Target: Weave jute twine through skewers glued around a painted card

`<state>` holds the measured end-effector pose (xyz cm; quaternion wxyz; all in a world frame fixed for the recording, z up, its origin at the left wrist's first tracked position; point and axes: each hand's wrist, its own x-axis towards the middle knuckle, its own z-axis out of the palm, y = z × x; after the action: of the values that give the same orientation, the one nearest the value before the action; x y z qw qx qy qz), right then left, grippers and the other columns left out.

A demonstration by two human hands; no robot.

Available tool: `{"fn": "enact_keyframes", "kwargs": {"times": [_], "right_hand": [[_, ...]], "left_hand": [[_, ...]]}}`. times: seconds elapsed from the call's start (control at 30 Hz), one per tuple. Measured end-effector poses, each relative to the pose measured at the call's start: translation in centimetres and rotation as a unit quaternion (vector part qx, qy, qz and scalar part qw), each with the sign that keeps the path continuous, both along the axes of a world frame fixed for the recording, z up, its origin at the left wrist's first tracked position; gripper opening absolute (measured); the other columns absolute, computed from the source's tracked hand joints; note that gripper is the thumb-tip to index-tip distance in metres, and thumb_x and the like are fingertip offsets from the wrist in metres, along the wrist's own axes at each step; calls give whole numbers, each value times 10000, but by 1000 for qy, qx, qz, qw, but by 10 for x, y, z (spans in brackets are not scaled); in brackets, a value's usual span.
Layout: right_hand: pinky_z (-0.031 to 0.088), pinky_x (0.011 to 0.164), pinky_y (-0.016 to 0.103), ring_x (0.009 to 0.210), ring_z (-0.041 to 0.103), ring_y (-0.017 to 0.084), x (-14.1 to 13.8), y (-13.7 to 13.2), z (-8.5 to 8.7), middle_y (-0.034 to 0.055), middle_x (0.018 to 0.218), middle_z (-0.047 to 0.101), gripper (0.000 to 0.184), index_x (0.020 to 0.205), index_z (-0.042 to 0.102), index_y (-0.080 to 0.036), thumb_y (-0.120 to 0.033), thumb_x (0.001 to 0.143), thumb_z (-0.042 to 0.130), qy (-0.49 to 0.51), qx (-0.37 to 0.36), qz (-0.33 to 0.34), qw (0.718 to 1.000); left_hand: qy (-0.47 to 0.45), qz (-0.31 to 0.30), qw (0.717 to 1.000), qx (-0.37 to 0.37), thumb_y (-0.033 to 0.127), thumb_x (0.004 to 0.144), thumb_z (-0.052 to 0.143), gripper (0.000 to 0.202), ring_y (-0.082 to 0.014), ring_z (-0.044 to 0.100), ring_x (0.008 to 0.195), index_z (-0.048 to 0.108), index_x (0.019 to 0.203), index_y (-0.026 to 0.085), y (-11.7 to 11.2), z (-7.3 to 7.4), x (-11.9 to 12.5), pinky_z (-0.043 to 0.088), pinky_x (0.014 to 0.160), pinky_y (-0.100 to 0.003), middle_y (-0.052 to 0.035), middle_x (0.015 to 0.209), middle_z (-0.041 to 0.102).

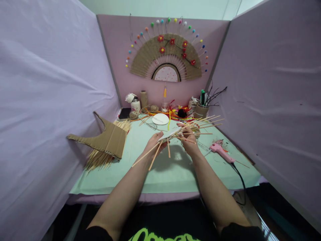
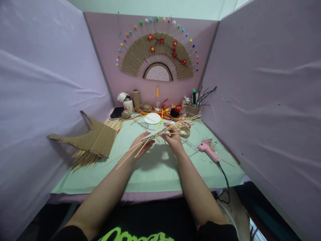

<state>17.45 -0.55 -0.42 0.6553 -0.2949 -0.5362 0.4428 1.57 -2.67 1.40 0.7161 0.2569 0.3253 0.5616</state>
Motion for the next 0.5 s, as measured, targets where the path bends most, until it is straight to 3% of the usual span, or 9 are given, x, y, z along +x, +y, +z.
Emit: {"fn": "enact_keyframes", "kwargs": {"times": [0.1, 0.2, 0.3, 0.4, 0.5], "right_hand": [[512, 790, 274, 1030, 549, 164, 0, 3, -4, 29, 1193, 567, 379, 974, 581, -261, -288, 635, 748, 12, -3, -26, 1000], [513, 805, 290, 996, 553, 161, -1, 5, -6, 30, 1128, 580, 384, 999, 578, -259, -305, 654, 741, 10, -11, -42, 999], [513, 794, 289, 968, 560, 167, -1, 5, -5, 25, 1022, 603, 373, 988, 580, -251, -315, 658, 742, 3, -12, -53, 999], [511, 777, 282, 978, 557, 173, -3, 2, -3, 27, 1024, 605, 365, 977, 578, -247, -311, 658, 744, -19, -12, -38, 999], [509, 797, 302, 1006, 551, 182, -7, 0, -2, 39, 1066, 597, 366, 1021, 573, -256, -325, 691, 715, -39, -5, -10, 999]], "left_hand": [[93, 88, 986, 103, 286, 762, 649, 163, -118, 620, 707, 566, 859, 186, -1, -4, 3, 503, 578, -214, -22, 849, 623], [143, 142, 960, 194, 113, 689, 653, 241, -162, 595, 950, 633, 911, 205, -8, 0, 4, 490, 644, -191, -46, 1040, 622], [141, 120, 956, 229, -23, 607, 643, 439, -200, 564, 1066, 668, 967, 227, -18, 8, 6, 493, 765, -234, -60, 1181, 602], [137, 105, 956, 235, -22, 584, 691, 432, -203, 577, 1067, 691, 947, 213, -23, 11, 9, 467, 873, -262, -67, 1107, 649], [135, 135, 952, 238, 36, 610, 720, 318, -197, 613, 997, 706, 887, 193, -22, 8, 10, 467, 897, -285, -61, 996, 689]]}}
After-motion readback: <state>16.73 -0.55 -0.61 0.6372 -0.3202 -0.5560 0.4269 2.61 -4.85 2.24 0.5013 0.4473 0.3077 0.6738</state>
